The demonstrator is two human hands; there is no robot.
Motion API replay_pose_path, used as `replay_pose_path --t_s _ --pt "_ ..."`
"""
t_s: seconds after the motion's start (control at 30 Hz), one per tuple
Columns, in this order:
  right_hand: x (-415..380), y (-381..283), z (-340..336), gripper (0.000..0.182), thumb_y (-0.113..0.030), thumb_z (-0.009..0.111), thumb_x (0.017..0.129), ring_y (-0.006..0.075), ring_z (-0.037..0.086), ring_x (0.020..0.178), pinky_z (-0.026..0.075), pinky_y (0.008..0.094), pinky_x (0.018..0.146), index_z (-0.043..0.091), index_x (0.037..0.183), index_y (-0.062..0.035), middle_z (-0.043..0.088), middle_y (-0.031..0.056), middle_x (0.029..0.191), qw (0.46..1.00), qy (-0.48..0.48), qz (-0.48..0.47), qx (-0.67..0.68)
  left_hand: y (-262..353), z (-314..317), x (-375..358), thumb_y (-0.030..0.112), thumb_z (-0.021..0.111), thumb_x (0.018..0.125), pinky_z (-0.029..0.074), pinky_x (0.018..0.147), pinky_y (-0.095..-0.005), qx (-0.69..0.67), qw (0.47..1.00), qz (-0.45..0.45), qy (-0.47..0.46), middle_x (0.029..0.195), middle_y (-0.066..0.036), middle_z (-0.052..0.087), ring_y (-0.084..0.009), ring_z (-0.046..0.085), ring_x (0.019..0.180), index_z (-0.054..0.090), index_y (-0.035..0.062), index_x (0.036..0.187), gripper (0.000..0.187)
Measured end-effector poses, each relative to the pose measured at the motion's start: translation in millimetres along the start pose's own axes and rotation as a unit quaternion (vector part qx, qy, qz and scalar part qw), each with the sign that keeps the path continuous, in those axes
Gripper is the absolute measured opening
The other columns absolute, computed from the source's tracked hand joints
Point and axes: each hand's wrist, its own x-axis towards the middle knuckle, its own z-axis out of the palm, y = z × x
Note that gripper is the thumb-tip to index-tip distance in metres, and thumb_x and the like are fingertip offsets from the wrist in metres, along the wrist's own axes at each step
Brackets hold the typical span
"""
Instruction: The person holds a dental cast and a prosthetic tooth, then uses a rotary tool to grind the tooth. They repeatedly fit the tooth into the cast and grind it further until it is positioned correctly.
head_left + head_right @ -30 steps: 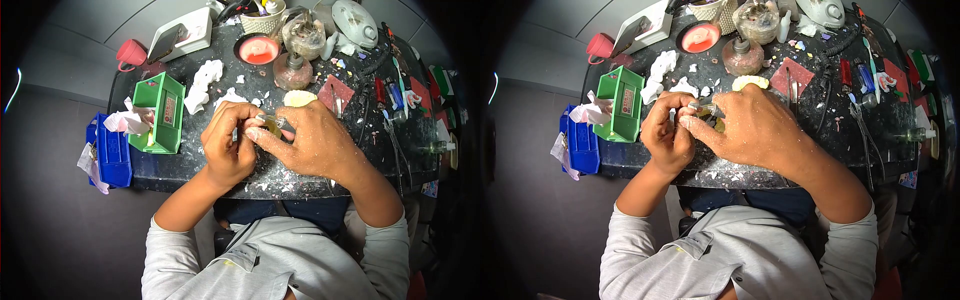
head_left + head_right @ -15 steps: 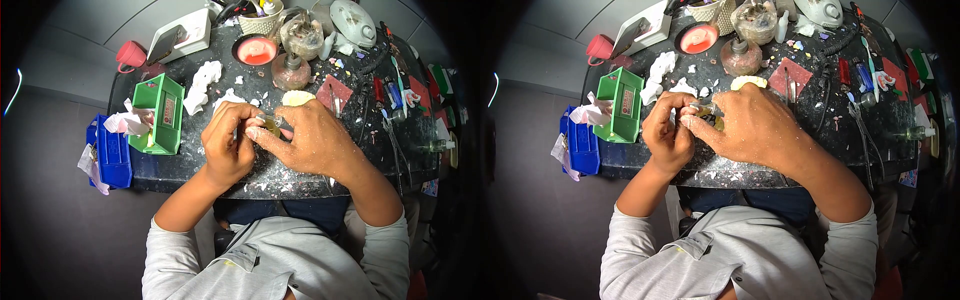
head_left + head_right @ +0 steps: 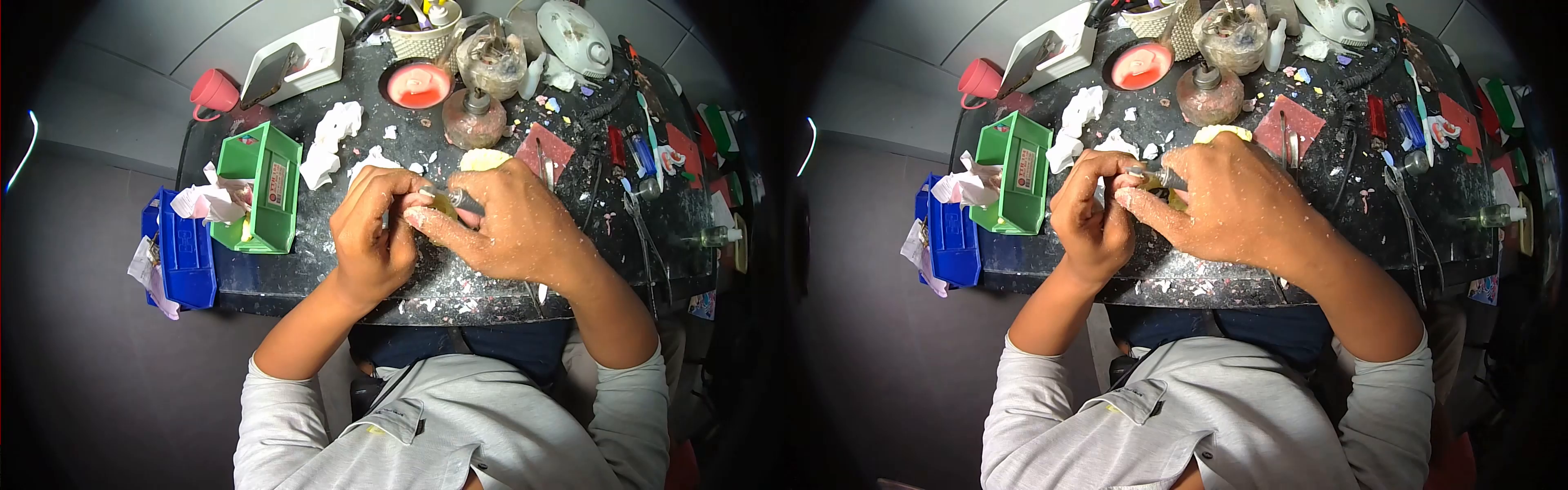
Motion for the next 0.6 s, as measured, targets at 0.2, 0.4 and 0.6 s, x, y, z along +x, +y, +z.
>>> replay_pose_path --t_s 0.2,0.4,0.6 --pt "0.5 -12.0 -21.2 0.039 -0.031 0.084 0.089 0.0248 0.068 0.061 0.052 0.0383 0.061 0.069 0.082 0.0035 0.067 0.017 0.068 0.992 0.013 0.049 0.114 -0.3 0.8 2.8 -0.017 0.07 0.078 0.053 0.071 -0.0348 -0.022 0.999 0.018 0.031 0.092 -0.016 0.071 -0.028 0.066 0.079 0.069 -0.0044 0.099 0.024" --pt "2.1 7.4 -6.0 0.026 -0.019 0.083 0.091 0.0081 0.063 0.074 0.051 0.0297 0.069 0.073 0.095 0.0049 0.068 0.0113 0.077 0.974 0.066 -0.025 0.214 0.5 -1.6 2.9 -0.01 0.079 0.079 0.053 0.078 -0.0381 0.022 0.997 0.062 0.026 0.101 -0.016 0.069 -0.03 0.067 0.088 0.071 -0.0038 0.106 0.03" --pt "4.8 5.1 -14.2 0.016 -0.009 0.082 0.09 0.0074 0.061 0.078 0.052 0.0274 0.071 0.073 0.093 0.0032 0.069 0.0051 0.08 0.962 0.091 0.031 0.255 5.8 -9.5 11.6 0.038 0.095 0.075 0.046 0.082 -0.0392 0.09 0.987 -0.008 -0.135 0.105 -0.016 0.065 -0.0289 0.059 0.091 0.066 -0.0024 0.117 0.065"
